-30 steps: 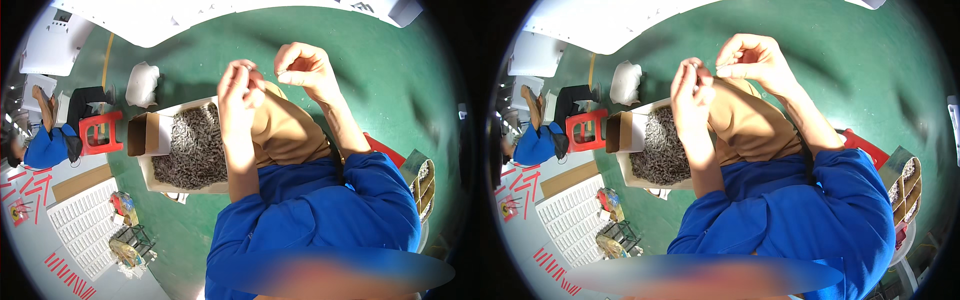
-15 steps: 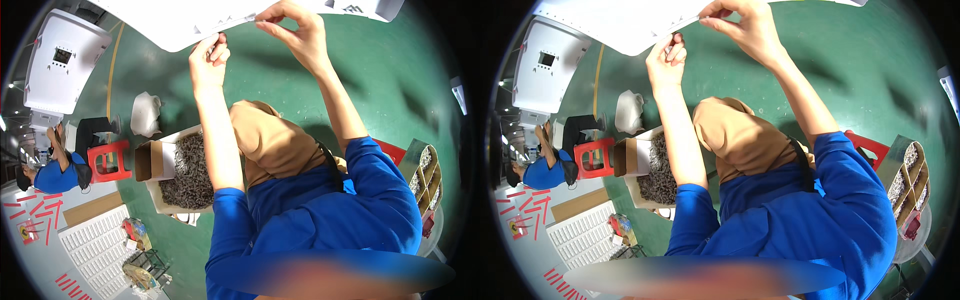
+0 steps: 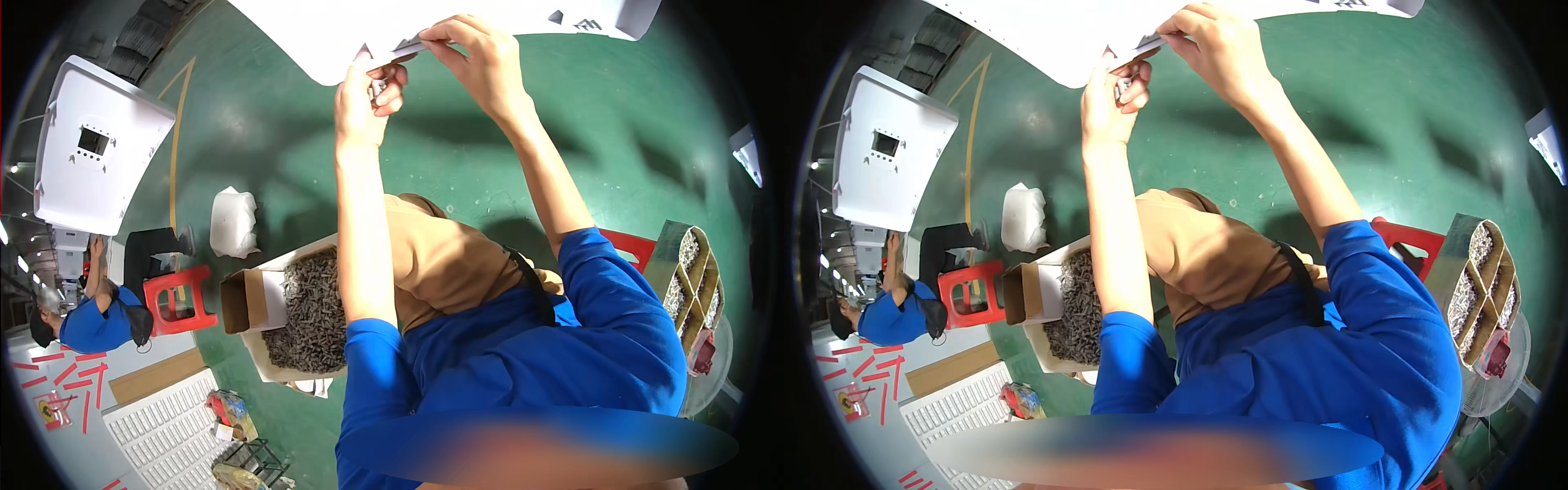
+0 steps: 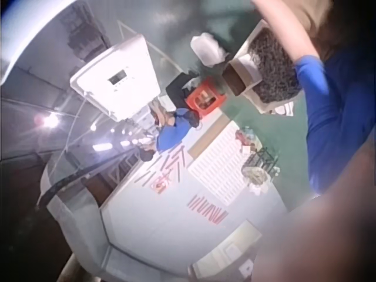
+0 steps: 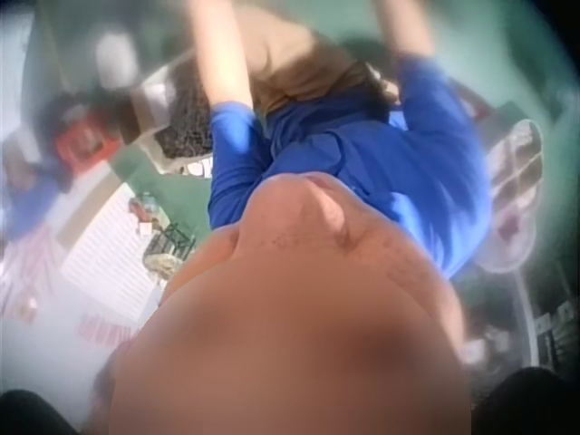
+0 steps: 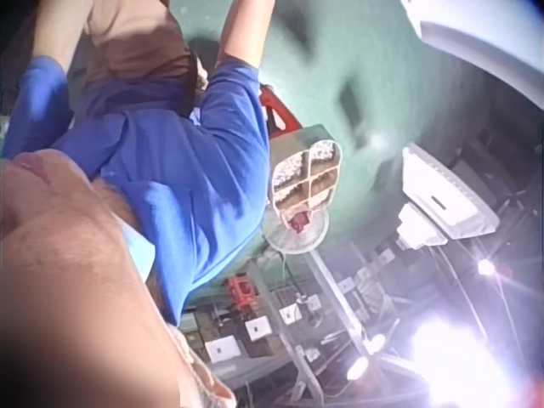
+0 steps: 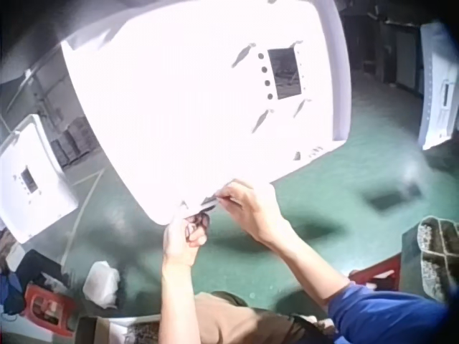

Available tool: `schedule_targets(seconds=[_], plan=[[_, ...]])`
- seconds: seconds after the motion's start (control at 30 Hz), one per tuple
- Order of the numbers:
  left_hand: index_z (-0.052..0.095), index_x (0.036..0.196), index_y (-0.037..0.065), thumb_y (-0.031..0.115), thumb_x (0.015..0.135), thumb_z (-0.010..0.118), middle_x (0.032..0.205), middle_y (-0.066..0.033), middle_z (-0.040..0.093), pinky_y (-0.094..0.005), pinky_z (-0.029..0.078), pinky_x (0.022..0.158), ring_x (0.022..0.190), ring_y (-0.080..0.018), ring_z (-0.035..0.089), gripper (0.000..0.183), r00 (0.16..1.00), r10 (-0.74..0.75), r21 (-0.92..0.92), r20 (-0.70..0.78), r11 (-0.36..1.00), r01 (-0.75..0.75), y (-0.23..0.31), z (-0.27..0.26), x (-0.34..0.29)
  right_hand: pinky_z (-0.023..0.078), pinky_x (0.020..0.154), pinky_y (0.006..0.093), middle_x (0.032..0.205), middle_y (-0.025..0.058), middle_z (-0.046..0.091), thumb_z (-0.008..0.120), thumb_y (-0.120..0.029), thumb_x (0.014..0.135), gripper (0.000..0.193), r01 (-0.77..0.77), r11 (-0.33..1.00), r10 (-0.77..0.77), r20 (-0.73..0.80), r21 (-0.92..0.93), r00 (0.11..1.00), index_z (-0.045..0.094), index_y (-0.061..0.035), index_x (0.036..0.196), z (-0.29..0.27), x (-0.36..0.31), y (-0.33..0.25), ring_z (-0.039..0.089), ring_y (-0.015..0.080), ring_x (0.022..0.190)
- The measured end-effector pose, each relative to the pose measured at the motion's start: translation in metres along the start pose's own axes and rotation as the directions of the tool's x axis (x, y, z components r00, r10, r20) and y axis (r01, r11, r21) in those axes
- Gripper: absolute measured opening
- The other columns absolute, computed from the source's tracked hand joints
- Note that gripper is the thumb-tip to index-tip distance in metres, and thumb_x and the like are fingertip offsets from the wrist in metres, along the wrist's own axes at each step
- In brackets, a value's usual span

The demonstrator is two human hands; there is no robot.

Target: Insert small electronic components into a white plastic housing part.

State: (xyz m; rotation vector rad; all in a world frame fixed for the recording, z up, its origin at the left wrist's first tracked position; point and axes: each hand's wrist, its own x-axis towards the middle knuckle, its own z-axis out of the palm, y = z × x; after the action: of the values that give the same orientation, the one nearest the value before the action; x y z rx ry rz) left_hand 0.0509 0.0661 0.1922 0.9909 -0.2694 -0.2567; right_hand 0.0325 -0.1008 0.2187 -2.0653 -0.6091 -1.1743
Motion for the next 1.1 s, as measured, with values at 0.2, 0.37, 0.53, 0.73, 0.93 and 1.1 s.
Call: schedule_targets(seconds=[0.2,0.37,0.53,0.73,0.93,1.1], plan=[[0.055,0.101,-0.009,0.027,0.09,0.035,0.07,-0.0122,0.056,-0.0196,0.028,0.039,0.046,-0.0059,0.033,0.043,0.995,-0.098,0.008,-0.011,0.995,0.098,-0.009,0.02,-0.011,0.049,0.056,0.0262,0.074,0.0009,0.064,0.071,-0.002,0.067,0.011,0.137,0.954,-0.167,-0.094,-0.268,0.981,0.064,-0.006,0.074,-0.012,-0.009,-0.008,0.061,0.017,0.066],[0.053,0.103,-0.01,0.028,0.091,0.034,0.069,-0.0147,0.056,-0.0195,0.028,0.039,0.046,-0.0056,0.033,0.044,0.996,-0.085,-0.053,0.031,0.995,0.086,-0.012,0.03,-0.028,0.047,0.053,0.0261,0.073,0.0006,0.064,0.072,-0.003,0.065,0.012,0.144,0.935,-0.177,-0.078,-0.323,0.981,0.063,-0.0059,0.072,-0.02,-0.016,-0.011,0.06,0.0162,0.064],[0.049,0.114,-0.011,0.029,0.093,0.031,0.069,-0.0127,0.056,-0.0181,0.026,0.041,0.046,-0.0048,0.028,0.048,0.993,-0.119,-0.031,0.025,0.992,0.12,-0.022,0.045,-0.042,0.041,0.059,0.028,0.072,-0.0056,0.06,0.072,-0.01,0.065,0.014,0.158,0.93,-0.231,-0.193,-0.333,0.954,0.059,-0.0119,0.069,-0.019,-0.035,0.009,0.056,0.0151,0.065],[0.051,0.11,-0.01,0.029,0.095,0.03,0.068,-0.0116,0.056,-0.0196,0.026,0.041,0.045,-0.0046,0.029,0.046,0.999,-0.051,-0.048,-0.017,0.998,0.05,-0.036,0.066,-0.052,0.034,0.068,0.0323,0.076,-0.0024,0.059,0.076,-0.015,0.063,0.02,0.035,0.96,-0.132,-0.34,-0.278,0.931,0.058,-0.011,0.07,-0.014,-0.045,0.017,0.051,0.0179,0.074],[0.049,0.114,-0.009,0.029,0.096,0.027,0.071,-0.0157,0.06,-0.0201,0.025,0.039,0.044,-0.0047,0.028,0.048,0.999,-0.029,-0.042,-0.02,0.999,0.028,-0.036,0.076,-0.052,0.038,0.069,0.0317,0.079,0.0017,0.06,0.075,-0.013,0.067,0.017,-0.066,0.982,0.01,-0.303,-0.174,0.953,0.06,-0.0073,0.073,-0.016,-0.039,0.016,0.051,0.0202,0.077],[0.052,0.106,-0.008,0.031,0.095,0.028,0.07,-0.0151,0.06,-0.0202,0.025,0.039,0.042,-0.0053,0.03,0.047,0.996,-0.016,0.004,-0.084,1.0,0.017,-0.041,0.079,-0.053,0.04,0.069,0.0316,0.079,0.0011,0.059,0.076,-0.016,0.065,0.014,-0.088,0.993,0.094,-0.072,0.075,0.993,0.067,-0.0096,0.075,-0.061,-0.042,-0.013,0.05,0.0183,0.077]])
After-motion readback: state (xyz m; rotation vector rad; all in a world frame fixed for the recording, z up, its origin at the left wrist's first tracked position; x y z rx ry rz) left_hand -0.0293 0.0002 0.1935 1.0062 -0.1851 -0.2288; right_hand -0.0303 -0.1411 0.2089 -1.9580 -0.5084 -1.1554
